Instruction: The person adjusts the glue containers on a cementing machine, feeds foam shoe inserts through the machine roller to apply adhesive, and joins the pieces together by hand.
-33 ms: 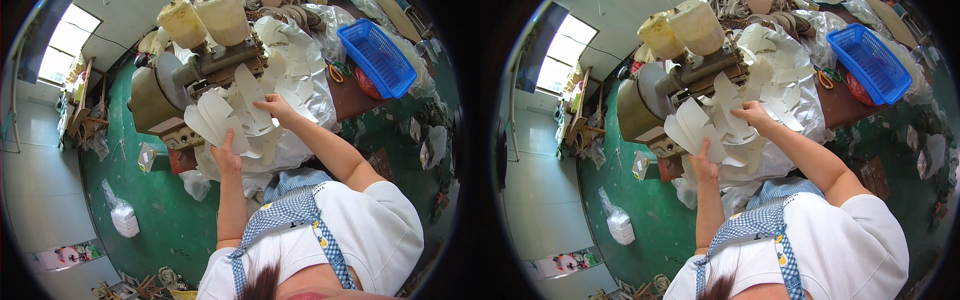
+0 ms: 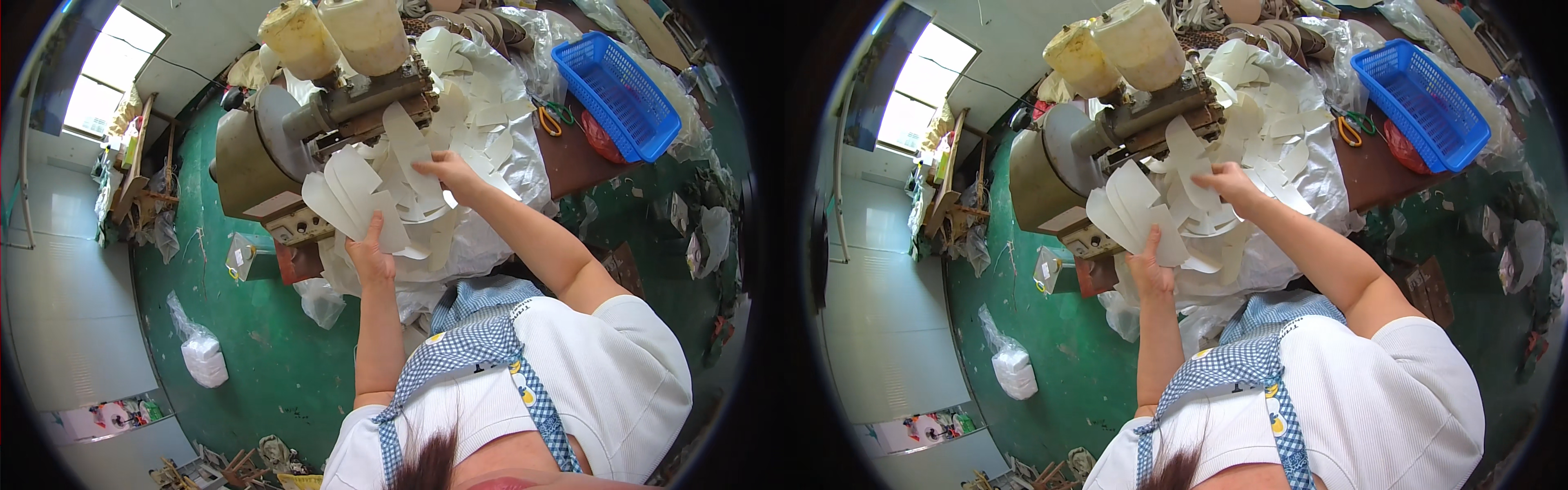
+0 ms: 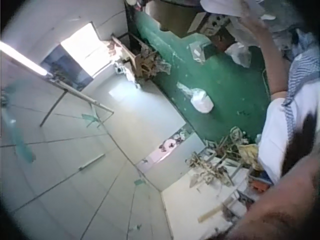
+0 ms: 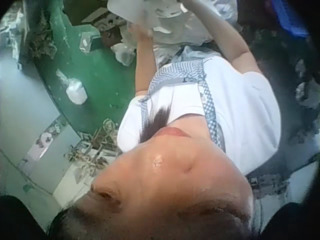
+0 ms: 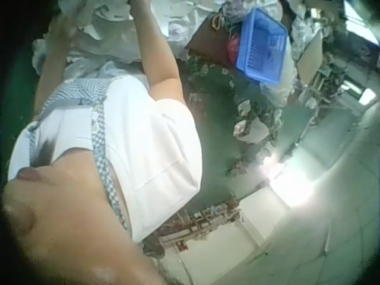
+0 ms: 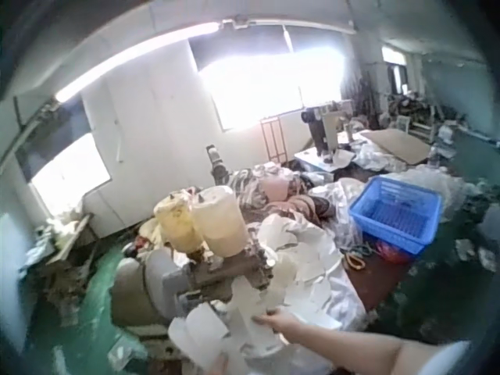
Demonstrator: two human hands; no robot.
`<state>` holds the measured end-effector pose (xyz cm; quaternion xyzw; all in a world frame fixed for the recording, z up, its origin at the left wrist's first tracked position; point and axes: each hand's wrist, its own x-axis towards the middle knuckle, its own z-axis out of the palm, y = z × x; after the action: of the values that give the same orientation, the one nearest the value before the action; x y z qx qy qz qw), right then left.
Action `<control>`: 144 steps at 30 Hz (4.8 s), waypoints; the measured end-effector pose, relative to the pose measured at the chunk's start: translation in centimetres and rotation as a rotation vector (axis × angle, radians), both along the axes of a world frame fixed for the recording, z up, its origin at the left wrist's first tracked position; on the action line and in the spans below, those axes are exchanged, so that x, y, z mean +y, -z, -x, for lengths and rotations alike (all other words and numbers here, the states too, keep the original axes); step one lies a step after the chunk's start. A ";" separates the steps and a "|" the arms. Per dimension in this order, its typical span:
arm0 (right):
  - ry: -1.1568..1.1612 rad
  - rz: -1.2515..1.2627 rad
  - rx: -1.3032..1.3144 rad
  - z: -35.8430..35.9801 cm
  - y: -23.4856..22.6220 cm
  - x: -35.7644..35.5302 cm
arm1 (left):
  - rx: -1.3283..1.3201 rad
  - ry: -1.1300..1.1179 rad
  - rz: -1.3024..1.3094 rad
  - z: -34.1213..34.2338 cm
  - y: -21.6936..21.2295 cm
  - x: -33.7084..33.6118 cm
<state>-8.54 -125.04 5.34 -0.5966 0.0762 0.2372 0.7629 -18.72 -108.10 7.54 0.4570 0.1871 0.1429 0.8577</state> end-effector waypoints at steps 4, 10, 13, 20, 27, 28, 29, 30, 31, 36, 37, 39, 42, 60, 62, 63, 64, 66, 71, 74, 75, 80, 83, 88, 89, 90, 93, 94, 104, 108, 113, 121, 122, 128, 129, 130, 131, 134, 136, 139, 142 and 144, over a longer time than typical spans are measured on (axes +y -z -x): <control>0.015 -0.064 -0.028 -3.3 -1.4 0.7 | 0.035 0.022 -0.024 -1.2 -0.6 -0.8; -0.182 0.040 -0.035 2.0 -1.9 2.1 | 0.015 0.034 -0.021 -1.7 -0.3 -1.2; -0.116 0.057 -0.238 2.8 -2.2 2.2 | -0.004 0.083 0.069 -2.0 -0.8 -1.3; -0.093 0.085 -0.366 1.9 -2.3 1.7 | -0.026 0.035 0.000 -2.9 -0.7 -0.5; 0.141 0.026 -0.253 -1.3 -0.9 1.3 | -0.053 -0.119 -0.019 -3.2 -0.5 0.8; 0.192 0.034 -0.189 -2.2 -0.7 1.7 | -0.046 -0.106 -0.034 -3.3 -0.5 0.9; 0.239 0.041 -0.123 -3.0 -0.7 2.1 | -0.036 -0.098 -0.050 -3.3 -0.5 0.9; 0.237 0.041 -0.124 -3.8 -0.8 2.5 | -0.037 -0.100 -0.050 -3.4 -0.5 0.8; 0.230 -0.015 -0.094 -4.6 -0.8 2.8 | -0.032 -0.094 -0.053 -3.7 -0.4 0.5; -0.018 0.011 0.095 -1.0 -2.6 3.9 | -0.033 -0.073 -0.046 -4.0 0.2 0.0; -0.080 0.058 -0.041 0.1 -2.0 3.7 | -0.018 -0.029 -0.067 -4.0 0.4 0.1; -0.084 0.086 -0.213 1.8 -1.9 3.5 | -0.001 0.012 -0.087 -3.7 0.2 -0.1; 0.055 -0.009 -0.362 2.2 -2.9 3.5 | -0.008 -0.018 -0.007 -3.1 -1.1 -0.1; 0.104 -0.027 0.187 -3.1 -1.5 2.2 | 0.077 0.010 -0.100 -1.8 0.0 0.4; -0.074 0.106 -0.036 0.8 -2.4 2.9 | 0.143 0.021 -0.154 -1.6 -0.2 0.1; -0.185 0.185 -0.165 2.2 -2.2 3.1 | 0.143 0.022 -0.154 -1.4 -0.3 -0.2; -0.202 0.122 -0.235 3.5 -1.8 3.3 | 0.131 0.032 -0.138 -1.2 -0.4 -0.5; -0.150 0.104 -0.298 4.4 -2.1 3.1 | 0.117 0.049 -0.122 -1.0 -0.5 -0.8; -0.074 0.120 -0.448 3.4 -3.6 1.3 | -0.017 0.195 0.062 -1.0 -1.1 0.3; -0.063 0.110 -0.431 2.7 -2.8 0.5 | -0.030 0.160 0.010 -1.0 -1.9 0.1; -0.062 0.110 -0.432 2.6 -2.9 0.3 | -0.038 0.145 -0.013 -0.9 -2.1 0.2; -0.102 0.042 -0.304 2.5 -4.3 0.0 | 0.007 0.167 -0.103 -1.2 -1.3 0.9; -0.127 0.083 -0.376 2.7 -4.1 1.0 | 0.021 0.123 -0.221 -1.3 -0.6 0.3; -0.035 0.189 -0.414 2.1 -3.3 1.6 | -0.021 -0.067 -0.244 -1.0 -0.7 1.2; 0.056 0.179 -0.454 1.6 -2.8 1.5 | 0.000 -0.111 -0.240 -0.8 -1.0 1.9; 0.032 0.161 -0.374 1.1 -2.6 1.3 | 0.021 -0.154 -0.236 -0.7 -1.2 2.5; 0.009 0.224 -0.271 -0.9 -3.3 1.3 | 0.041 -0.192 -0.218 -0.2 -1.4 3.4; -0.023 0.215 -0.229 -2.3 -2.4 1.3 | 0.040 -0.190 -0.220 -0.3 -1.3 3.3; -0.173 0.027 0.015 0.6 -1.6 0.9 | 0.045 -0.044 -0.248 -1.8 0.0 -0.7; -0.048 -0.057 -0.313 3.9 -3.2 1.5 | 0.056 0.019 -0.288 -1.8 -0.5 -1.4; -0.043 0.052 -0.316 1.4 -3.3 -0.4 | -0.003 0.091 -0.266 -0.7 -0.9 -0.1; 0.105 -0.045 -0.049 -5.4 0.3 -0.2 | 0.004 0.066 -0.224 0.0 -0.4 -2.3; 0.169 -0.092 -0.008 -5.8 -0.2 0.3 | 0.011 0.073 -0.225 -0.1 -0.3 -2.6; 0.114 -0.019 -0.013 -8.0 2.8 -3.4 | 0.169 -0.007 -0.297 -1.5 4.1 -2.1; 0.074 0.089 -0.077 -8.1 3.0 -5.4 | 0.211 -0.044 -0.342 -1.6 5.0 -1.8; 0.122 0.237 -0.145 -8.6 4.5 -7.6 | 0.251 -0.082 -0.387 -1.6 6.0 -1.5; 0.182 0.395 -0.211 -9.4 6.7 -10.8 | 0.308 -0.056 -0.389 -1.3 7.4 -1.4; 0.370 0.723 -0.261 -14.1 12.8 -20.1 | 0.338 -0.092 -0.350 -0.8 9.6 -3.6; 0.366 0.939 -0.323 -18.5 12.5 -22.7 | 0.396 -0.098 -0.446 -0.4 10.9 -4.9; 0.300 1.036 -0.535 -28.1 10.0 -25.2 | 0.464 -0.098 -0.782 -0.5 14.9 -6.8; 0.167 1.151 -0.792 -40.9 8.6 -26.7 | 0.586 -0.150 -0.502 -3.6 15.6 -12.0; 0.036 1.304 -0.861 -50.0 8.6 -26.3 | 0.640 -0.207 -0.305 -6.6 15.6 -15.7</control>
<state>41.44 -151.32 -3.25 -0.9626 -0.0927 -0.1203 0.2242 -12.14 -123.76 -8.03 0.5799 0.4678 0.1051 0.6587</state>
